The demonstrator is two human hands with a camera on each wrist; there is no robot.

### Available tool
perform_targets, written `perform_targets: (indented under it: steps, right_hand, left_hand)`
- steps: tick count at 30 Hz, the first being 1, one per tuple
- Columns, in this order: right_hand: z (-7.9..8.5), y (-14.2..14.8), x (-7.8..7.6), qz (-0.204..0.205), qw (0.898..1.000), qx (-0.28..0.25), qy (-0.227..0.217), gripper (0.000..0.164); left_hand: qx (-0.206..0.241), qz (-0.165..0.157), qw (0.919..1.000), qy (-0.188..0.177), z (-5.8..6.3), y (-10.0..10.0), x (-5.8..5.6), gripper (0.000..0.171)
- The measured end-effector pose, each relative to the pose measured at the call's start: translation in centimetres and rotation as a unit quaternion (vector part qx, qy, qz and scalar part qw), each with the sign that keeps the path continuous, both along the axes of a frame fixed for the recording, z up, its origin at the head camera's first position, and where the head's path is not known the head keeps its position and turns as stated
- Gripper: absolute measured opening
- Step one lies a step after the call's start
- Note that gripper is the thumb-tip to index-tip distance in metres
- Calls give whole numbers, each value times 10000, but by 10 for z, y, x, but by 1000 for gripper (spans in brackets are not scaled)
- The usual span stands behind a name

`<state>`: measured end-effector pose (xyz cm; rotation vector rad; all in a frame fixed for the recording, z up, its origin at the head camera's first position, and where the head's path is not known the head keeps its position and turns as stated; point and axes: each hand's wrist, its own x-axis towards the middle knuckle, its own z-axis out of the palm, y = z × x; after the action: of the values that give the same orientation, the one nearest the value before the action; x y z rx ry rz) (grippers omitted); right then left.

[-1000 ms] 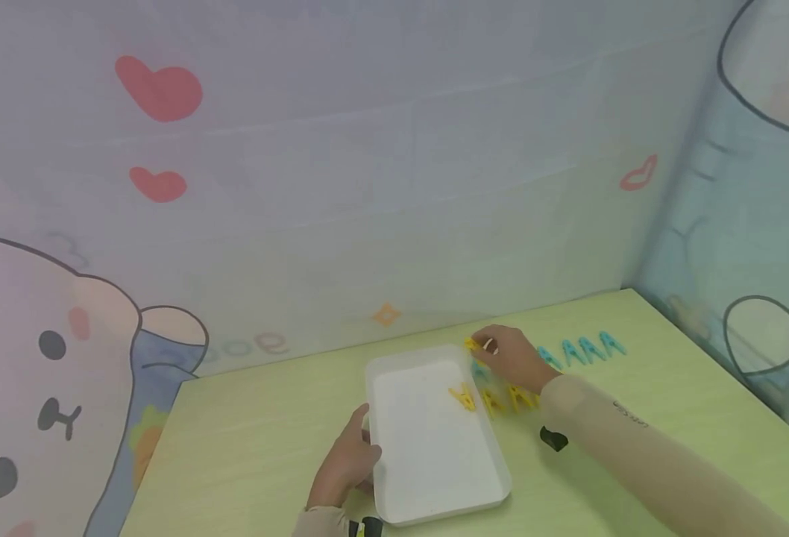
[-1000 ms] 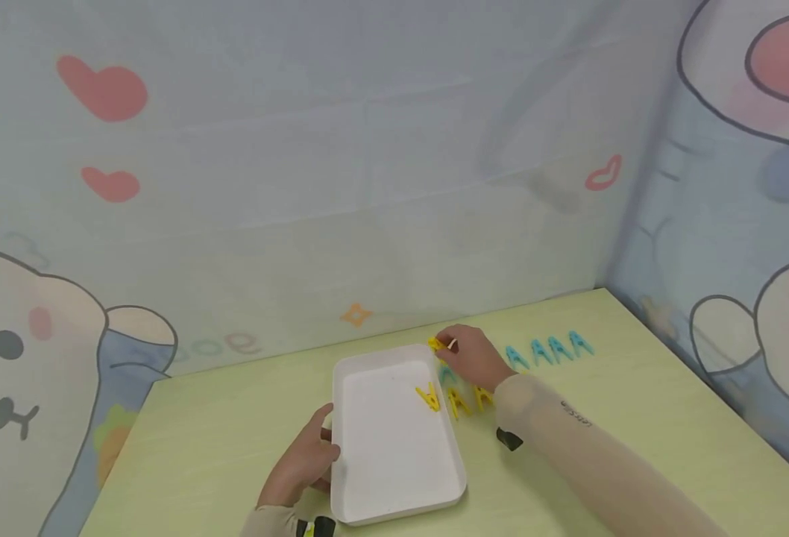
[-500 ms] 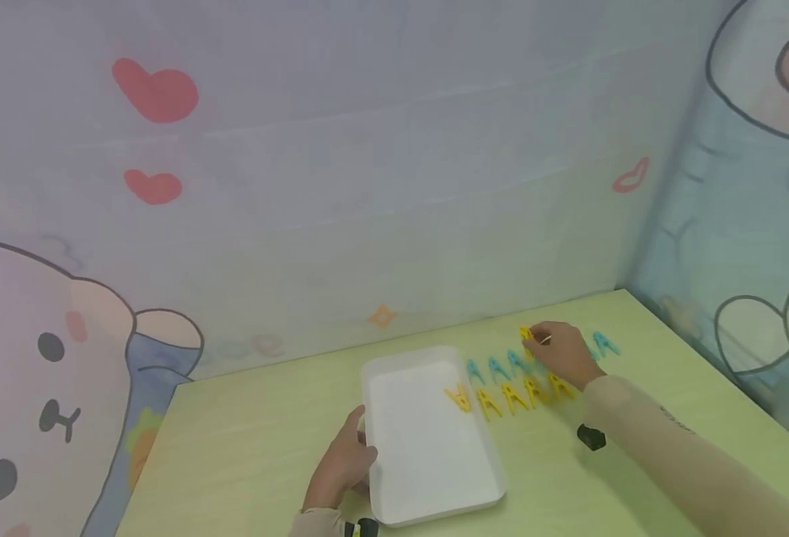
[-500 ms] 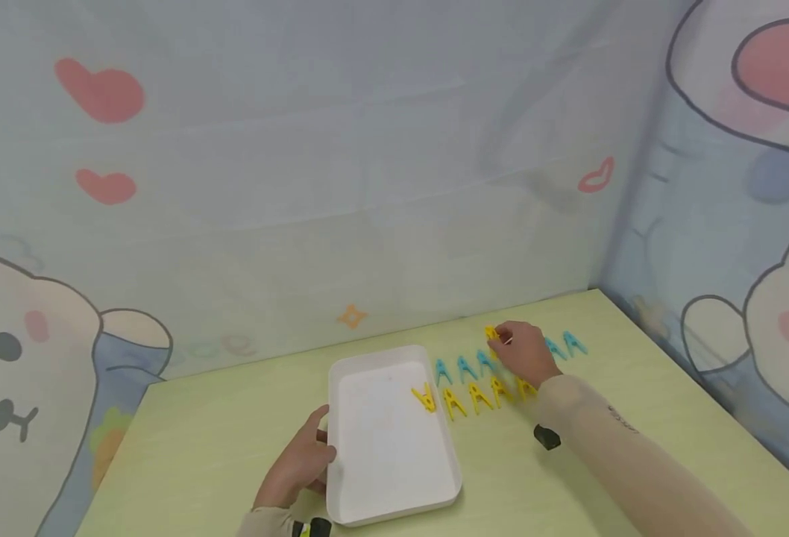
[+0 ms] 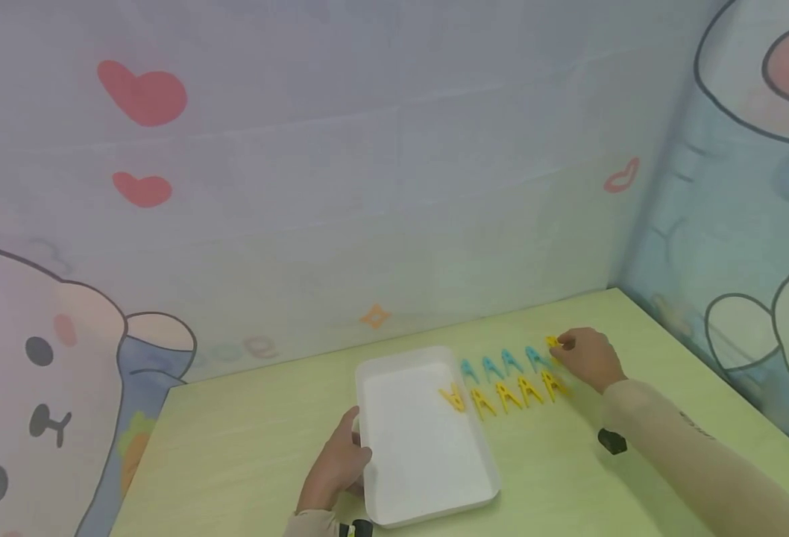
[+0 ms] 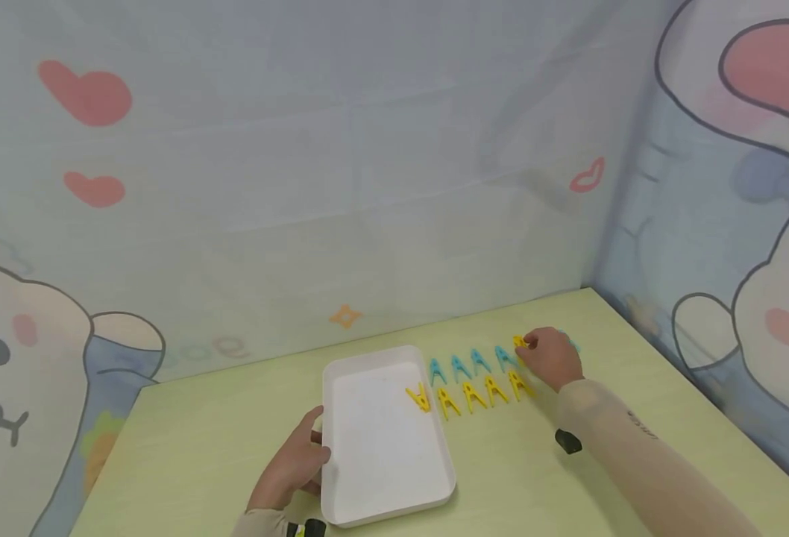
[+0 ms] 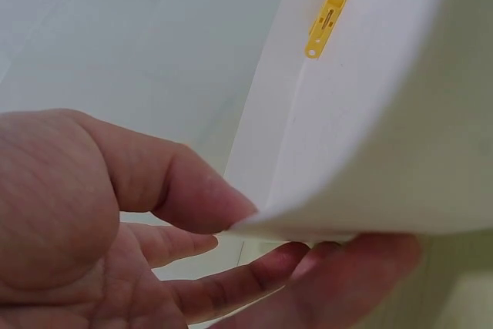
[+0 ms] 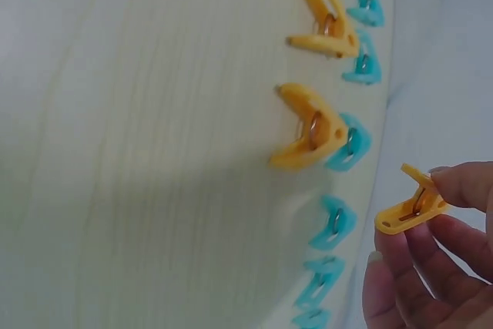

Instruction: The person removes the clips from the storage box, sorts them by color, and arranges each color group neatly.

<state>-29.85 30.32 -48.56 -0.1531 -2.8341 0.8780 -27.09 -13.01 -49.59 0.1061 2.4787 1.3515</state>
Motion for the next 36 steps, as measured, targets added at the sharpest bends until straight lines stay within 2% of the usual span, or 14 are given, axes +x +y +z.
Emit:
perform_targets:
  steps: [9, 15, 22, 25, 28, 32, 36]
  right_hand:
    - [1, 13, 8, -48, 9964, 614, -585, 37]
    - [-4, 20, 7, -170, 9904, 833, -1089, 35]
    - [-8, 21, 8, -105, 9875, 869, -1309, 29]
    - [-10, 19, 9, -70, 9880, 789, -1325, 22]
    - [-11, 17, 11, -41, 9890, 714, -1295, 27]
    - [-12, 17, 10, -29, 9904, 847, -1096, 23]
    - [-13, 13, 5, -134, 9923, 1089, -578, 43]
  left_hand:
    - [-34, 13, 10000, 59, 3, 0, 1, 80]
    - [-106, 49, 9999, 74, 2, 0, 0, 80]
    - [-130, 56, 9999, 72, 2, 1, 0, 80]
    - [-102, 40, 9999, 67, 1, 0, 1, 80]
    - [49, 15, 10000, -28, 1, 0, 0, 80]
    - [208, 18, 9997, -157, 0, -1, 0, 81]
    - [179, 28, 9997, -146, -1, -1, 0, 81]
